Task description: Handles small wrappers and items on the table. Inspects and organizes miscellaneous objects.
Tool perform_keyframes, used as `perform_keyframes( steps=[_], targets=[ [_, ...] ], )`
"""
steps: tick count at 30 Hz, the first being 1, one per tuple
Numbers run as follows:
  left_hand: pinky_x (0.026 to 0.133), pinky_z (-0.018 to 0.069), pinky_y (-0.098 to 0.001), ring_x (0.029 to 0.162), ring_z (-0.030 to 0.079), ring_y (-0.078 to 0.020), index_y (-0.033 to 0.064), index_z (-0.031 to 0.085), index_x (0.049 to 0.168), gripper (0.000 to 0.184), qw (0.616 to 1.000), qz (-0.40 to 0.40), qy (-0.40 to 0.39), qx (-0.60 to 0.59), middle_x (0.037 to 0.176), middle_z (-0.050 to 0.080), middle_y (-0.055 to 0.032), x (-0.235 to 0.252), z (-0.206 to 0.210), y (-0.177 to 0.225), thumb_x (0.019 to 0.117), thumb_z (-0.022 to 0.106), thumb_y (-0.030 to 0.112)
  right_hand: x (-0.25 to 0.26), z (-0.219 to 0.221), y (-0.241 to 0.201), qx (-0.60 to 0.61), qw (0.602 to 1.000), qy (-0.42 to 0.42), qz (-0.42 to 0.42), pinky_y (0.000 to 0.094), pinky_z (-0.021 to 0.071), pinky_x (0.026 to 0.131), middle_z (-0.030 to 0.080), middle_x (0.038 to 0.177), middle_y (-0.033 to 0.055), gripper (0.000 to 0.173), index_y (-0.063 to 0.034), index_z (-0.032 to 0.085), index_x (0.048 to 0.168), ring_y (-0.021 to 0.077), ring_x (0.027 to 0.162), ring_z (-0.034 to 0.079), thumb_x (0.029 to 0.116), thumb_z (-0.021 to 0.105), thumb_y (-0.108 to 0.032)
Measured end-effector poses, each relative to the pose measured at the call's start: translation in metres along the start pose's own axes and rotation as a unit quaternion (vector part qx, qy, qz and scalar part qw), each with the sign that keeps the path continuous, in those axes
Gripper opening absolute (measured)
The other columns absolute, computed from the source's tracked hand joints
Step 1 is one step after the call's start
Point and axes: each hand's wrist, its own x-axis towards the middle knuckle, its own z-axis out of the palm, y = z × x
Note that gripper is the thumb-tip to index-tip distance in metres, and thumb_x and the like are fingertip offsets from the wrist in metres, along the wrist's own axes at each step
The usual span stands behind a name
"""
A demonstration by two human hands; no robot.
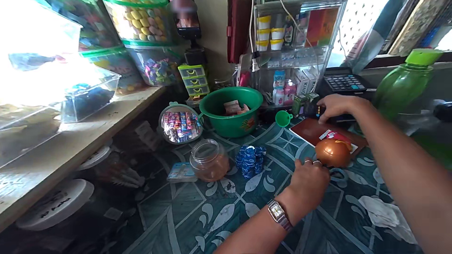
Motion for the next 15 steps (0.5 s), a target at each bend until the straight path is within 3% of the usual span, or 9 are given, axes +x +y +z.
perform_keyframes(
  steps=[3,6,9,13,15],
  targets=[
    [0.104,0.0413,-0.0588,0.133,0.05,-0.0429,-0.0046,0.059,0.131,0.032,1.0,-0.007,0.0,0.004,0.135,0.058,-0.0249,-0.001,0.002,0.005,0.101,0.049,-0.002,0.005,-0.016,-0.032,0.009,0.989,0.114,-0.098,0.069,0.0437,0.097,0.064,0.117,0.0329,0.056,0.0065,0.064,0.127,0.0502,0.114,0.06,0.0824,0.087,-0.02],
    [0.104,0.0418,-0.0584,0.133,0.049,-0.0427,-0.0049,0.058,0.132,0.032,1.0,-0.007,-0.006,0.012,0.136,0.058,-0.025,-0.001,0.001,0.006,0.1019,0.047,-0.003,0.031,-0.018,-0.087,-0.047,0.984,0.133,-0.104,0.0688,0.0451,0.099,0.046,0.144,0.0326,0.071,0.0053,0.052,0.143,0.0521,0.126,0.053,0.0799,0.082,-0.003],
    [0.101,0.0438,-0.058,0.131,0.052,-0.0418,-0.0037,0.061,0.13,0.03,1.0,0.0,0.014,0.003,0.133,0.06,-0.0237,-0.002,0.003,0.001,0.1017,0.049,-0.001,0.064,-0.008,-0.128,-0.129,0.987,0.06,-0.071,0.0701,0.045,0.098,0.044,0.148,0.0327,0.061,0.0096,0.056,0.137,0.0519,0.13,0.05,0.0802,0.079,0.003],
    [0.101,0.043,-0.0588,0.134,0.05,-0.0402,-0.0017,0.059,0.135,0.035,0.999,0.0,0.027,-0.03,0.136,0.06,-0.0201,-0.005,0.001,-0.001,0.1003,0.054,0.001,0.086,-0.003,-0.155,-0.188,0.98,-0.064,-0.032,0.0652,0.0453,0.097,0.063,0.123,0.0324,0.033,0.0158,0.064,0.114,0.0475,0.116,0.061,0.0886,0.075,-0.002],
    [0.105,0.0398,-0.0592,0.136,0.048,-0.0397,-0.0014,0.057,0.138,0.038,0.998,-0.011,0.017,-0.054,0.14,0.059,-0.0193,-0.007,-0.001,0.001,0.0995,0.056,0.001,0.101,0.002,-0.157,-0.18,0.98,-0.08,-0.016,0.0665,0.045,0.095,0.064,0.119,0.0322,0.029,0.0142,0.066,0.112,0.0472,0.114,0.062,0.0926,0.071,-0.006]
  ],
)
